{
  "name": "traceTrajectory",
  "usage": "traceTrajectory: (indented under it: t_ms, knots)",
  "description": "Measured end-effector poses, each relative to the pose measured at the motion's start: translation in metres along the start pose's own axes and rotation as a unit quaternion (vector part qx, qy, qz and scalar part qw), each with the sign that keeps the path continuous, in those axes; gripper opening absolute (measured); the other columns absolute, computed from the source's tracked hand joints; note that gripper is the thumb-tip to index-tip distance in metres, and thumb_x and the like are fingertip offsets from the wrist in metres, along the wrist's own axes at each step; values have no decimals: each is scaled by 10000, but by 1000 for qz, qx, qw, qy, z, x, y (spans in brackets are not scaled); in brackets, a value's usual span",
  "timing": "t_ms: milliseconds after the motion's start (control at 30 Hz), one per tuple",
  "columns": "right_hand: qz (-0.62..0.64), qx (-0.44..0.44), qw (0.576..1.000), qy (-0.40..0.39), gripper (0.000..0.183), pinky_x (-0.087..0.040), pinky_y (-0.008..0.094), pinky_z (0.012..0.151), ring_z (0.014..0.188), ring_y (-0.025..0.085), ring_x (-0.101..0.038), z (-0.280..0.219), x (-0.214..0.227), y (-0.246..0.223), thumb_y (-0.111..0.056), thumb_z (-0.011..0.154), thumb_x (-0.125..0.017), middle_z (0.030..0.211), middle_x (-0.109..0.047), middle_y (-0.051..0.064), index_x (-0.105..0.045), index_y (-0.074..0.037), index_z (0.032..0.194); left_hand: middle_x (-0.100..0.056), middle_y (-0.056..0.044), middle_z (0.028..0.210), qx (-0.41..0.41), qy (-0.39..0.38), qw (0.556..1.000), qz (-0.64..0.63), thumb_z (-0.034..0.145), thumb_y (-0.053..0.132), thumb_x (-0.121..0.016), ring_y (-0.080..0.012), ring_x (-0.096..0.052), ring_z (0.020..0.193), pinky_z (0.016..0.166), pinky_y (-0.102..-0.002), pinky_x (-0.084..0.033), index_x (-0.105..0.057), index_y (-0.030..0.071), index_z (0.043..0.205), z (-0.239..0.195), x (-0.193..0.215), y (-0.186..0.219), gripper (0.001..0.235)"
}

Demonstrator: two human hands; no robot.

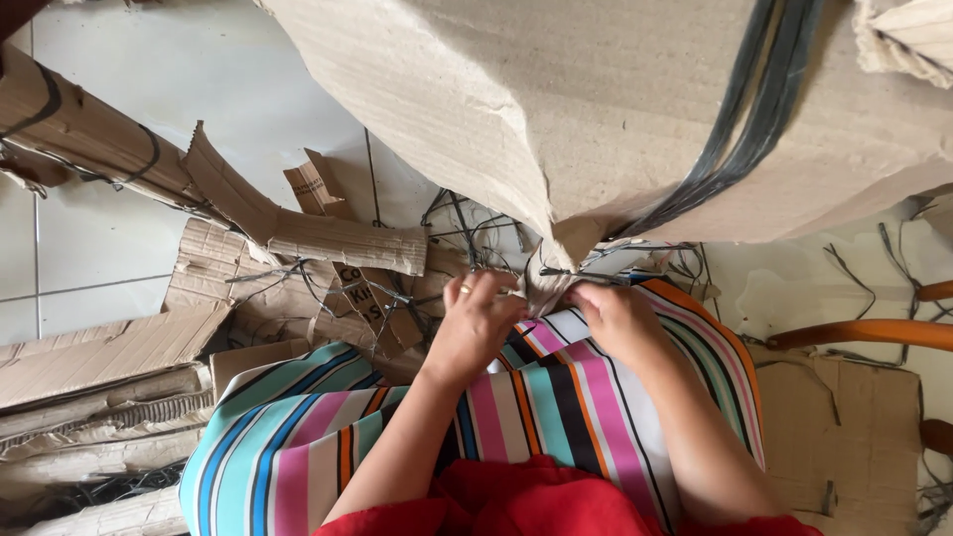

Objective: Wrapping wooden chair legs with cardboard and securing them with wire ties for protection.

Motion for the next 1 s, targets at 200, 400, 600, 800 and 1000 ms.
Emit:
traceTrajectory:
  t_ms: [200, 400, 600, 800, 1000]
  knots:
    - [-77, 68, 995, -7, 164, -594, 419, 574, 712, 327, -737, -14, -41, 1, -118, 957, -567, 727, -729, 109, -712, -93, 885, -729, 7, 1098, -94, 88, 978, -165, 1022, 270, -656, -204, -690, 1085, 947, -350, -461, -721, 138, 999, 13, 11, 34, 149]
    - [-126, 144, 982, 10, 191, -597, 349, 562, 738, 253, -737, -33, -40, -35, -106, 973, -534, 820, -719, 33, -687, -163, 1070, -756, -79, 1123, -52, 83, 953, -286, 798, -67, -599, -305, -718, 1087, 948, -386, -508, -758, 72, 1096, 10, -2, 25, 365]
    - [-94, 179, 972, 118, 101, -609, 362, 573, 743, 253, -736, -33, -31, -50, -202, 989, -612, 895, -730, -3, -708, -208, 1022, -782, 14, 1058, -62, 111, 962, -243, 963, 63, -661, -206, -738, 1043, 936, -331, -505, -785, 157, 1009, 7, -13, 12, 162]
    - [5, 214, 954, 210, 164, -630, 343, 741, 931, 222, -736, -27, -7, -82, -133, 966, -668, 1173, -712, -3, -744, -196, 1097, -794, 29, 975, -56, 131, 969, -203, 915, 45, -703, -245, -745, 908, 844, -341, -555, -796, 151, 892, 1, -13, 3, 143]
    - [70, 179, 951, 241, 58, -617, 323, 683, 800, 213, -747, -18, -10, -59, -119, 943, -738, 909, -745, -22, -785, -141, 971, -803, 27, 989, -37, 107, 966, -231, 831, 25, -778, -231, -746, 887, 866, -349, -570, -816, 172, 969, 2, -3, -5, 205]
Point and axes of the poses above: each hand's wrist, its own z-axis towards the middle knuckle, its own x-axis out of the back of the hand, y = z × x, the point moved 7 cm from there along z, towards the middle knuckle
